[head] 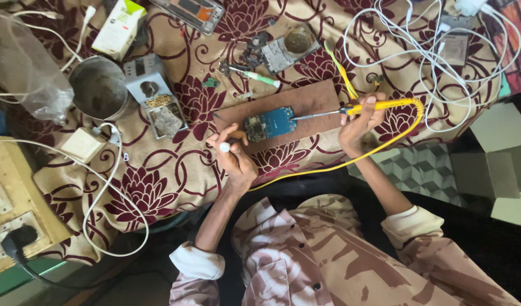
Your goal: The person solders a blue circuit board using a yellow soldering iron and solder wire. They repeatedly apply the iron to various points on the board while feeding solder, working over a patterned tablecloth with scattered tools and components.
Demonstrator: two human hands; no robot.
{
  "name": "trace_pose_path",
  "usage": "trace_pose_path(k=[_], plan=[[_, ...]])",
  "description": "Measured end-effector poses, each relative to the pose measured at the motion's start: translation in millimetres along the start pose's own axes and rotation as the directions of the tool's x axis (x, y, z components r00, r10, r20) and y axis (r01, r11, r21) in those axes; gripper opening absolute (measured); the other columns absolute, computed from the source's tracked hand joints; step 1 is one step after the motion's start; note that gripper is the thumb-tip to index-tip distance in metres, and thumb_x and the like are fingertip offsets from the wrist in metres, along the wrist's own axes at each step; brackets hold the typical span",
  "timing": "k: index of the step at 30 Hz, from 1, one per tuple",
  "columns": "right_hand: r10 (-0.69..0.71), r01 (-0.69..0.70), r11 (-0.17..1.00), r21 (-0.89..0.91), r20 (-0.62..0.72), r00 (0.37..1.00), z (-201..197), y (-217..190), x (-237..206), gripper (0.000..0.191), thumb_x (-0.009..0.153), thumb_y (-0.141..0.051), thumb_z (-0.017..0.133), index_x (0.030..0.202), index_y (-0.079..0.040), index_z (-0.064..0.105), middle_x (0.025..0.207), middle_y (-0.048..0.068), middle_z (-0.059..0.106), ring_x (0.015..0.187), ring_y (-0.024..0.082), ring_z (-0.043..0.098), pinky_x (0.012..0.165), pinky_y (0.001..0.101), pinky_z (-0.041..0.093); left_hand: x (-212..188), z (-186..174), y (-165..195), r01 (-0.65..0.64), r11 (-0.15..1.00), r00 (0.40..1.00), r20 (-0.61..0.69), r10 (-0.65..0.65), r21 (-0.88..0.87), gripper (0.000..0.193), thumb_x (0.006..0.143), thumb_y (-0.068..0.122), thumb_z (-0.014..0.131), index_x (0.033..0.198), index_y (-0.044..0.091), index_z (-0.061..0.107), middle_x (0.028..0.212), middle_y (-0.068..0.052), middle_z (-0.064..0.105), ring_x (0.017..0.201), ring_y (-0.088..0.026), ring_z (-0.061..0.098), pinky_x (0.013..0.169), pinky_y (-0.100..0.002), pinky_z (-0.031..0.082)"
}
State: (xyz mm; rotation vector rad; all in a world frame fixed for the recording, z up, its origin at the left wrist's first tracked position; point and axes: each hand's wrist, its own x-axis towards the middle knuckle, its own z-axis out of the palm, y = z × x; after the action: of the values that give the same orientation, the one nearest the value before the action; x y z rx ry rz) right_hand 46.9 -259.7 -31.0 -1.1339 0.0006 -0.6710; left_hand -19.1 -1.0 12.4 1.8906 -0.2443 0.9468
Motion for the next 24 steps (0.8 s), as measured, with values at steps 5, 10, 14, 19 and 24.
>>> trace_pose_path(k=[5,10,14,19,24], plan=[[-0.071,0.075,0.994,-0.080,0.060,0.996,-3.5,-1.5,4.3,0.020,0.112,-0.025,0.052,0.104,-0.009,0.042,0.083,0.003,0.044,0.054,0.011,0.044,0.044,0.0276,0.040,1.5,-0.3,3.5,0.009,1.000,1.000,0.018,-0.010,0.020,0.040,0.118,0.034,0.029,0.131,0.003,0.051,0.077,-0.004,0.057,0.073,-0.016,0.045,0.094,-0.039,0.030],[-0.066,0.071,0.994,-0.087,0.055,0.996,-2.1,-4.8,3.9,0.024,0.116,-0.029,0.049,0.104,-0.010,0.042,0.083,0.002,0.044,0.054,0.011,0.044,0.043,0.0260,0.039,2.1,1.2,4.1,0.022,1.000,1.000,0.020,-0.022,-0.003,0.036,0.118,0.029,0.029,0.130,0.004,0.051,0.076,-0.004,0.058,0.071,-0.014,0.046,0.096,-0.041,0.029],[-0.025,0.025,1.000,0.004,-0.014,1.000,0.2,-6.9,5.6,0.023,0.112,-0.032,0.051,0.109,-0.010,0.044,0.092,0.003,0.045,0.061,0.010,0.042,0.043,0.0248,0.037,2.3,1.7,4.3,0.020,1.000,1.000,0.017,-0.019,-0.014,0.034,0.117,0.027,0.030,0.132,0.004,0.051,0.076,-0.004,0.058,0.071,-0.014,0.044,0.096,-0.040,0.029],[0.007,-0.006,0.999,0.035,-0.006,1.000,-2.9,-6.5,6.3,0.026,0.113,-0.034,0.053,0.106,-0.011,0.043,0.093,0.003,0.044,0.061,0.009,0.040,0.045,0.0255,0.037,1.6,-1.6,6.8,0.027,0.999,0.999,0.033,-0.026,-0.019,0.030,0.117,0.024,0.032,0.132,0.005,0.050,0.078,-0.004,0.059,0.072,-0.014,0.047,0.098,-0.041,0.028],[0.000,0.000,1.000,0.013,0.038,0.999,-8.7,-3.4,5.3,0.028,0.114,-0.036,0.052,0.107,-0.011,0.042,0.092,0.002,0.043,0.062,0.009,0.039,0.042,0.0235,0.037,2.8,0.5,7.7,0.033,0.999,0.999,0.032,-0.032,-0.014,0.030,0.116,0.022,0.032,0.132,0.005,0.050,0.077,-0.003,0.059,0.069,-0.013,0.045,0.097,-0.042,0.028]])
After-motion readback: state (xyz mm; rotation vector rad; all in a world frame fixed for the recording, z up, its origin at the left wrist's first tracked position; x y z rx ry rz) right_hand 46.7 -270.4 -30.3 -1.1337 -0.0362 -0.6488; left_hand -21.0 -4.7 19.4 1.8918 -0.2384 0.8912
